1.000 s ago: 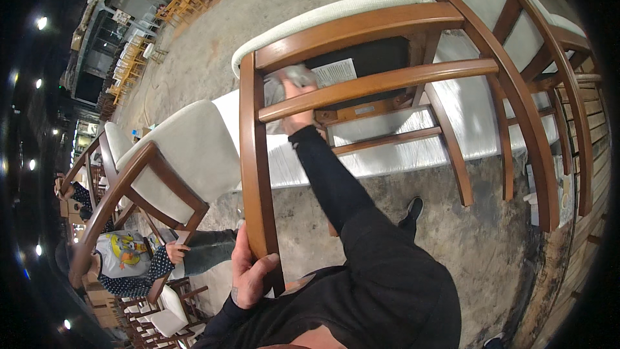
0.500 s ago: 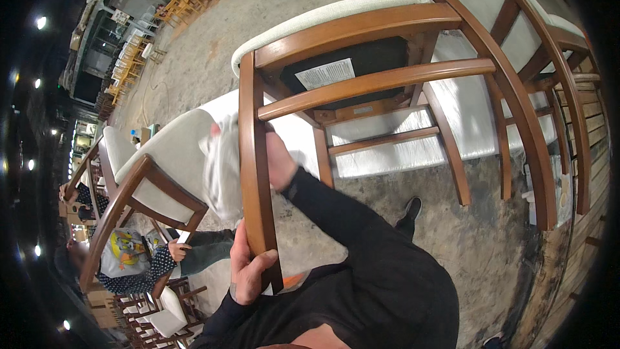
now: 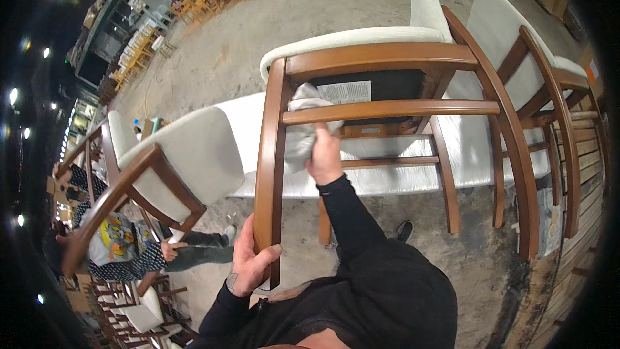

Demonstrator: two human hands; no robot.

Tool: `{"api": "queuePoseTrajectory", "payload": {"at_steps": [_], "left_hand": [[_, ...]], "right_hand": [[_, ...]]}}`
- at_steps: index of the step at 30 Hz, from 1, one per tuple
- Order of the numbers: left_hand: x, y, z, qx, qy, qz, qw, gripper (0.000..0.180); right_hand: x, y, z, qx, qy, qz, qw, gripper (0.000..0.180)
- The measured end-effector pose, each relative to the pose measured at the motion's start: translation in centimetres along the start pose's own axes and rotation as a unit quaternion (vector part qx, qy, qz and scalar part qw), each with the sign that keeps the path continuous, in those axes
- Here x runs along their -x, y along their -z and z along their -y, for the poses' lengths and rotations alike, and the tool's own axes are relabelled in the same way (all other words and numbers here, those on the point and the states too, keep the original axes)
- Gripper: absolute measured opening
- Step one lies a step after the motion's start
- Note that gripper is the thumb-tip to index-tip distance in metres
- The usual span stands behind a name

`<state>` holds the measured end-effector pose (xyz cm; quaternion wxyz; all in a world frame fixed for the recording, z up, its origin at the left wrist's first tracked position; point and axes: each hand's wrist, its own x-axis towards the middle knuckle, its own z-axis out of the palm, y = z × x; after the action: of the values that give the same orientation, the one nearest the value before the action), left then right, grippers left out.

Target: The person wipes the wooden frame of a dining chair with a cloth, focusing on the backrest and legs. They lift and reposition the chair multiple times to access different areas while continuing to wipe the surfaces.

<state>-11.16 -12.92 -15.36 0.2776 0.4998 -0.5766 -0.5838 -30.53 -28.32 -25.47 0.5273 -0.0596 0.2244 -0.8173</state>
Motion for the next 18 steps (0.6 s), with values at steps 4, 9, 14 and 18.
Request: {"api": "queuePoseTrajectory", "payload": {"at_steps": [4,9,14,18], "left_hand": [[-0.1,-0.2,0.2,-0.016,0.003,-0.001,1.0,0.08],[-0.4,-0.8,0.1,0.053,0.013,-0.019,0.998,0.08],[-0.6,-0.5,-0.2,0.011,0.012,-0.005,1.0,0.079],[-0.4,-0.7,-0.9,0.021,0.027,-0.011,0.999,0.077]], "right_hand": [[-3.0,-0.6,2.6,-0.01,0.036,-0.17,0.985,0.047],[-6.6,-2.1,-3.0,0.397,0.149,-0.14,0.895,0.06],[-8.1,3.7,-2.1,0.504,0.03,-0.001,0.863,0.05],[-9.9,4.0,4.3,-0.013,0.264,-0.167,0.95,0.038]]}}
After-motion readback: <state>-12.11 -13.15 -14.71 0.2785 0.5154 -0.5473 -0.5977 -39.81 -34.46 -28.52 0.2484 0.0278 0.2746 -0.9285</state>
